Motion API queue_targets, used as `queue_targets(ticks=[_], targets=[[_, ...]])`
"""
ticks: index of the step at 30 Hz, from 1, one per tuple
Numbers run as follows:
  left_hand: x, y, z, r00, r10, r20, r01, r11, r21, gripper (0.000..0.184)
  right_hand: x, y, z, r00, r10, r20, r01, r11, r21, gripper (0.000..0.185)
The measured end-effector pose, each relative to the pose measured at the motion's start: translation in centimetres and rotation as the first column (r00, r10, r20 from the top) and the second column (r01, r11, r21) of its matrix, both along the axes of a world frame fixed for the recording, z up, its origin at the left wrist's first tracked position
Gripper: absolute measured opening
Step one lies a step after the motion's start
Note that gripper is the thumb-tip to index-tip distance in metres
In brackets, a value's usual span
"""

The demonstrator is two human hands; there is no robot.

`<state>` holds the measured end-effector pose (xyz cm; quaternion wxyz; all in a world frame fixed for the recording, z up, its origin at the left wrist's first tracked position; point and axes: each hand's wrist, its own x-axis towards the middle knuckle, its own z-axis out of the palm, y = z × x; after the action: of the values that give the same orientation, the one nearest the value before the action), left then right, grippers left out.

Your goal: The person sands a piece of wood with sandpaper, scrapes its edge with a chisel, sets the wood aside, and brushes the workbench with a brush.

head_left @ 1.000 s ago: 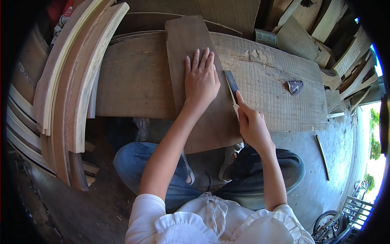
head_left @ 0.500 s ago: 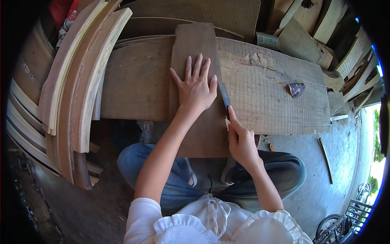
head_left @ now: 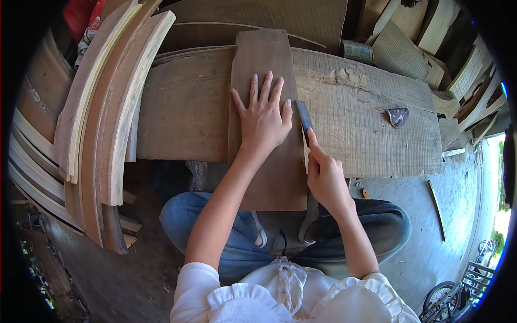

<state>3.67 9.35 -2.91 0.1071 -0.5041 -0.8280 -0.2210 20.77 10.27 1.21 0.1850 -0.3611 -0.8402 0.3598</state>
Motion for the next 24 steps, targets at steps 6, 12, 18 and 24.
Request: queue_targets(ticks=[6,12,18,24], targets=[[0.1,0.0,0.1,1.000,-0.001,-0.018,0.002,1.000,0.020,0.050,0.6,-0.8,-0.5,0.999,0.012,0.051,-0.014,0.999,0.052,0.049],[0.3,0.2,0.4,1.000,0.022,-0.002,-0.022,0.999,-0.035,0.050,-0.1,-0.3,-1.3,1.000,0.001,0.031,-0.004,0.996,0.094,0.051],[0.2,0.2,0.1,0.999,0.019,-0.030,-0.020,1.000,-0.010,0.050,0.0,-0.6,-1.7,0.998,-0.001,0.063,-0.008,0.990,0.140,0.054],[0.2,0.2,0.1,1.000,0.018,-0.022,-0.018,1.000,-0.008,0.051,-1.1,0.4,-1.8,0.999,-0.023,0.046,0.017,0.992,0.125,0.054]])
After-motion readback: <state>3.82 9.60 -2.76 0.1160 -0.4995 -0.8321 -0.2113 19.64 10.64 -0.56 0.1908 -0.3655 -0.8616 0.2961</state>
